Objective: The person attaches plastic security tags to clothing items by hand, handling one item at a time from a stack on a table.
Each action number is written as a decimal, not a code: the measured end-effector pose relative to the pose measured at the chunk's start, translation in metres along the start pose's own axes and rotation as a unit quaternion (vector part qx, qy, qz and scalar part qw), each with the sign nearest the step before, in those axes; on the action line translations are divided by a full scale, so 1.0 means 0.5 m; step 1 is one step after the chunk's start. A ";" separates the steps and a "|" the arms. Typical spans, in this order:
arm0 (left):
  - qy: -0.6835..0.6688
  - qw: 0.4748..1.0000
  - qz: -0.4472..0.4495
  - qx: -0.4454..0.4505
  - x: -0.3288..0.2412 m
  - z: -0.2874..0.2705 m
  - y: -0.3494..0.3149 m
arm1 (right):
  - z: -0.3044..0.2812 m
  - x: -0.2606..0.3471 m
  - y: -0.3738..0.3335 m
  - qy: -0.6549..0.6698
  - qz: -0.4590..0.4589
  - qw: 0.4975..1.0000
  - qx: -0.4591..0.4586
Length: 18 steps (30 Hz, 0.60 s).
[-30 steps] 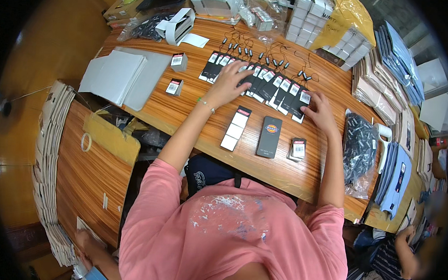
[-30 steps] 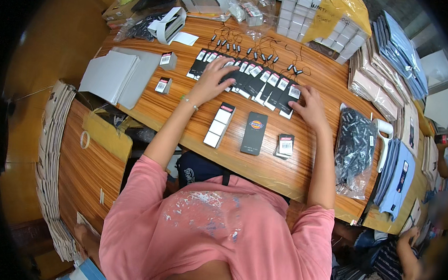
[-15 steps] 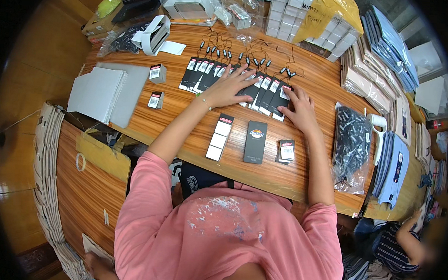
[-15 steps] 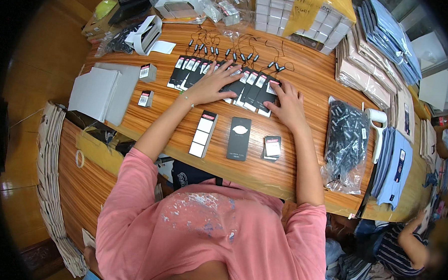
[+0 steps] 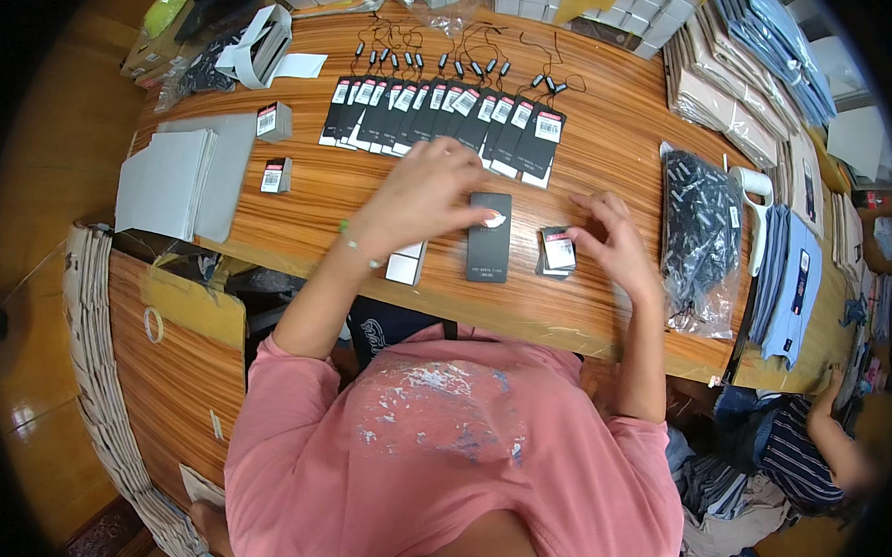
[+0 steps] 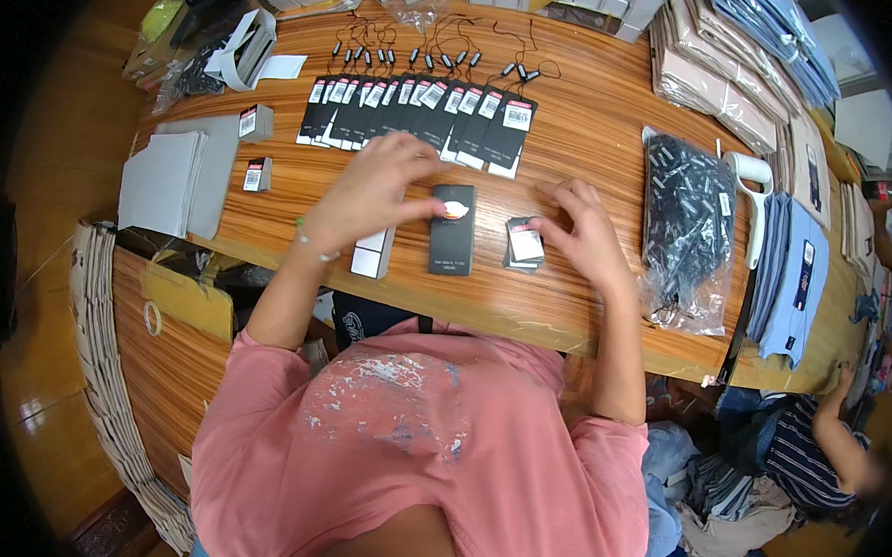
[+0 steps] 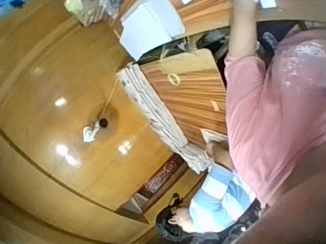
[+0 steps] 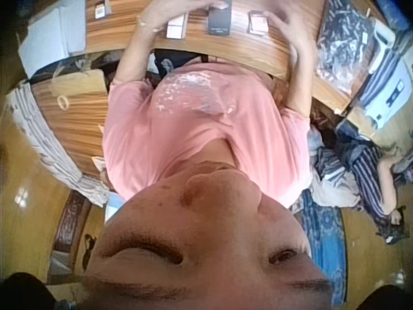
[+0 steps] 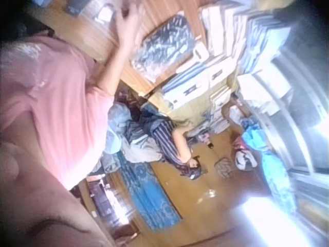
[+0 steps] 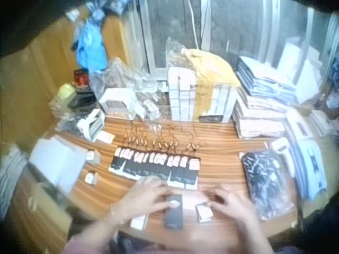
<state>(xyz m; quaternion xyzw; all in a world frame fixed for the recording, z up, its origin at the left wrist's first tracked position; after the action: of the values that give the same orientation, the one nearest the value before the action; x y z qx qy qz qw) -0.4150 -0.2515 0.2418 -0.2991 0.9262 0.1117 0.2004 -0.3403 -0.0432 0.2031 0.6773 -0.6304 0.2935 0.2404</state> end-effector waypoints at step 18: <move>0.052 0.987 -0.039 -0.149 -0.017 0.044 -0.032 | 0.068 -0.077 -0.023 0.234 0.067 0.969 -0.048</move>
<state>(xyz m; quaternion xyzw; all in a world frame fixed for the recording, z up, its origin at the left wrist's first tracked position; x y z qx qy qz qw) -0.3926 -0.2529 0.2245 -0.3667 0.8960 0.2252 0.1092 -0.3270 -0.0381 0.1524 0.5339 -0.6140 0.4284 0.3930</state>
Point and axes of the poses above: each hand's wrist, its own y-axis towards the middle knuckle, its own z-axis out of the palm, x = y × z, the point moved 6 cm from there along y, towards the middle knuckle
